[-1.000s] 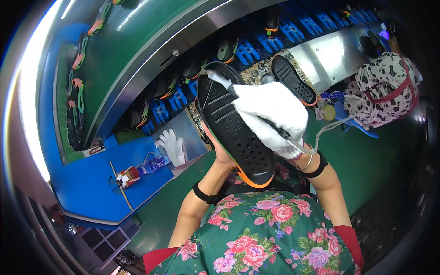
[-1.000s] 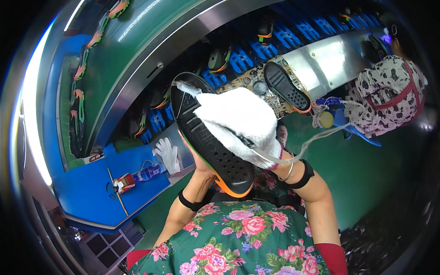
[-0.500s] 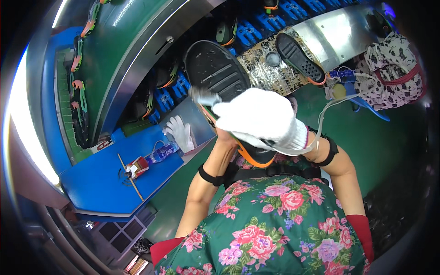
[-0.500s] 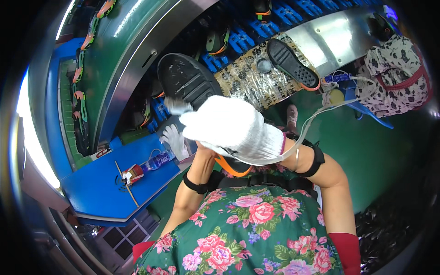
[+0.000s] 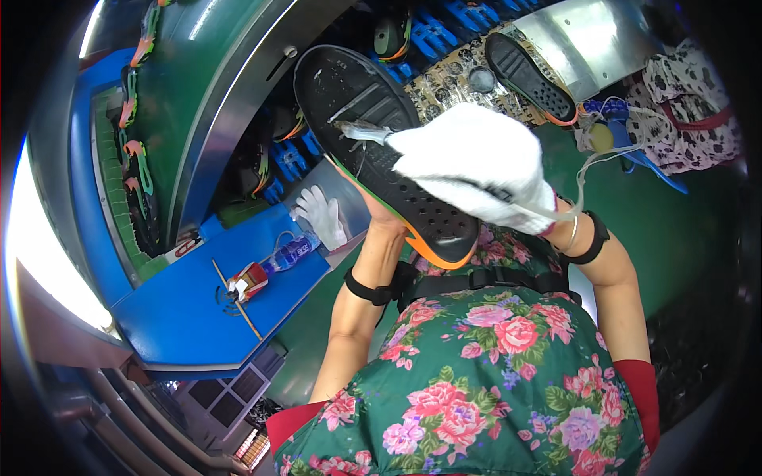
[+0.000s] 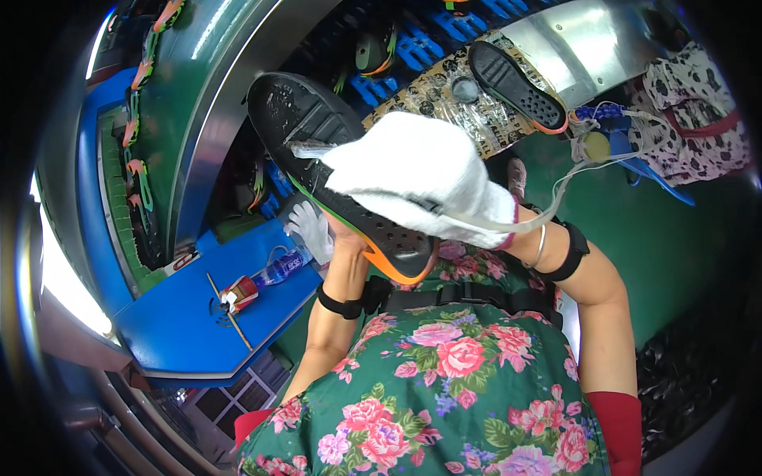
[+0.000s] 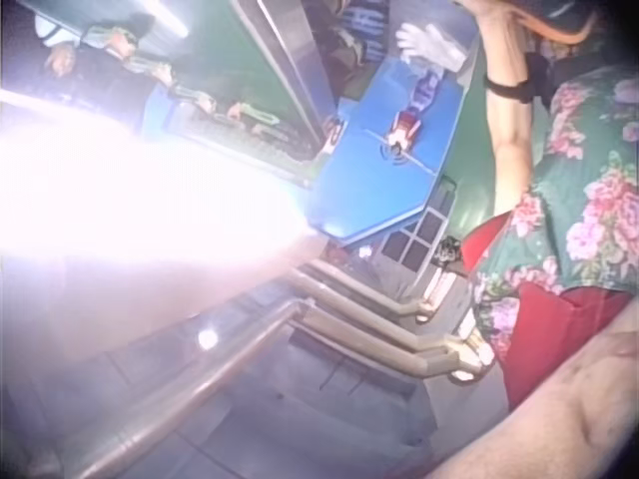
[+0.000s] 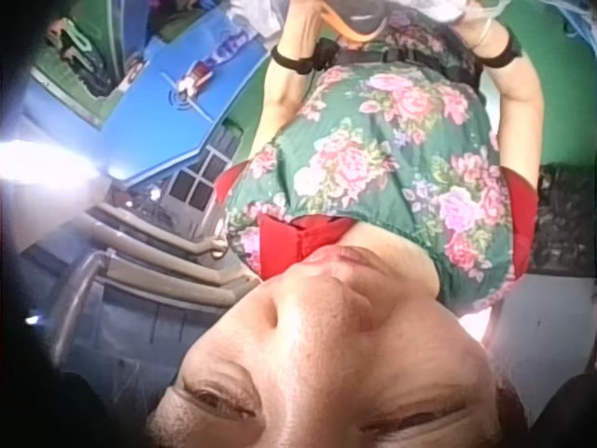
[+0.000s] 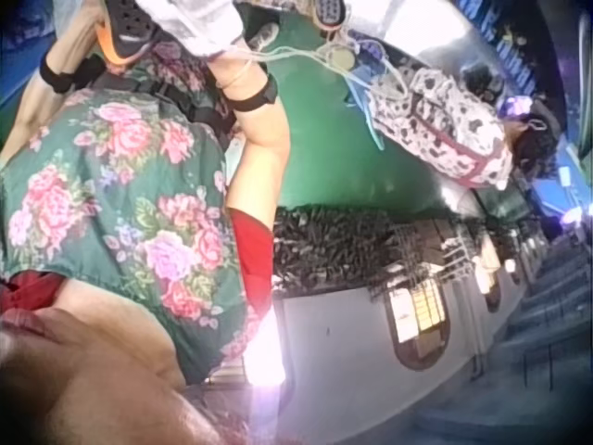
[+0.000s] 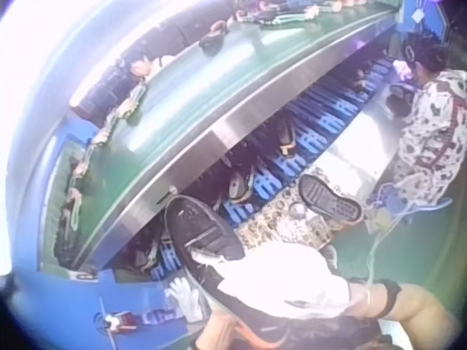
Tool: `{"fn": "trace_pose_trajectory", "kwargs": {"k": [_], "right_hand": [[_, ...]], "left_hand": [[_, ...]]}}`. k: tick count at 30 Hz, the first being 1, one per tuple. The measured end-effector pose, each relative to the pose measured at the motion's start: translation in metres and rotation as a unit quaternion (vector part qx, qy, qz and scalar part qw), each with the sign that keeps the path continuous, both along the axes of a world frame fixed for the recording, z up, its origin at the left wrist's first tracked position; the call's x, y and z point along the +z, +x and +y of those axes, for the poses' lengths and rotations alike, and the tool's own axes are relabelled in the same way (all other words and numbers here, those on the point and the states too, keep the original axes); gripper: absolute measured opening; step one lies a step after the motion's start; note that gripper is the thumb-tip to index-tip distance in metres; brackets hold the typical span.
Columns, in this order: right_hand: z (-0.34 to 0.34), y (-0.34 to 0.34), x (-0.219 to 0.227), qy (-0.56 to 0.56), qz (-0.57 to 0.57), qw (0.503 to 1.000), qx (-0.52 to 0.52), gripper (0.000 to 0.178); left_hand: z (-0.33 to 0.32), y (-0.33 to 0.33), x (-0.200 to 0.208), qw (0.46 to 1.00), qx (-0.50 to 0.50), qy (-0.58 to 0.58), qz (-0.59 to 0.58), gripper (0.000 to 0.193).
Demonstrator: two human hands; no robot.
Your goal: The person picks up a shoe from a conveyor belt, applies a substance to the sole with a brush, and places it back on the belt. This process is repeated for several shoes and individual soles throughout the video.
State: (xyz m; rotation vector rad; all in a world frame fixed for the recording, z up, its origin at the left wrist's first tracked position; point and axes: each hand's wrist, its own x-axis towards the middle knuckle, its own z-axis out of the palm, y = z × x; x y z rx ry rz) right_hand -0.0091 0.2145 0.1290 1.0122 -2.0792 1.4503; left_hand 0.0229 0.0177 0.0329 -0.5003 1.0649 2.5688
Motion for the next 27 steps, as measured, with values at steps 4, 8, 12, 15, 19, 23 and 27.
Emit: {"fn": "trace_pose_trajectory", "kwargs": {"k": [4, 8, 12, 15, 19, 23, 27], "right_hand": [[-0.022, 0.015, -0.018, 0.003, 0.021, 1.0, 0.02, 0.033], [-0.006, 0.001, -0.006, -0.033, -0.022, 0.999, 0.037, 0.022], [-0.024, 0.018, -0.018, 0.012, 0.03, 0.999, -0.004, 0.028], [-0.02, 0.023, -0.018, -0.059, -0.059, 0.994, 0.077, 0.031], [-0.006, 0.013, -0.019, 0.005, -0.015, 1.0, 0.027, 0.027], [-0.019, 0.033, -0.019, 0.024, -0.007, 0.998, 0.051, 0.03], [-0.003, 0.018, -0.02, -0.042, -0.053, 0.996, 0.051, 0.032]], "left_hand": [[-0.015, -0.012, -0.028, 0.987, -0.042, 0.15, 0.037, 0.119], [-0.019, -0.018, -0.009, 0.984, -0.061, 0.165, 0.021, 0.125], [-0.019, -0.03, -0.011, 0.964, -0.142, 0.201, 0.103, 0.131], [-0.009, -0.035, -0.001, 0.917, -0.144, 0.357, 0.106, 0.131], [-0.007, -0.036, 0.029, 0.955, -0.125, 0.219, 0.157, 0.087], [-0.01, -0.041, 0.026, 0.95, -0.103, 0.237, 0.176, 0.095], [-0.02, -0.054, 0.02, 0.94, -0.107, 0.23, 0.229, 0.106]]}}
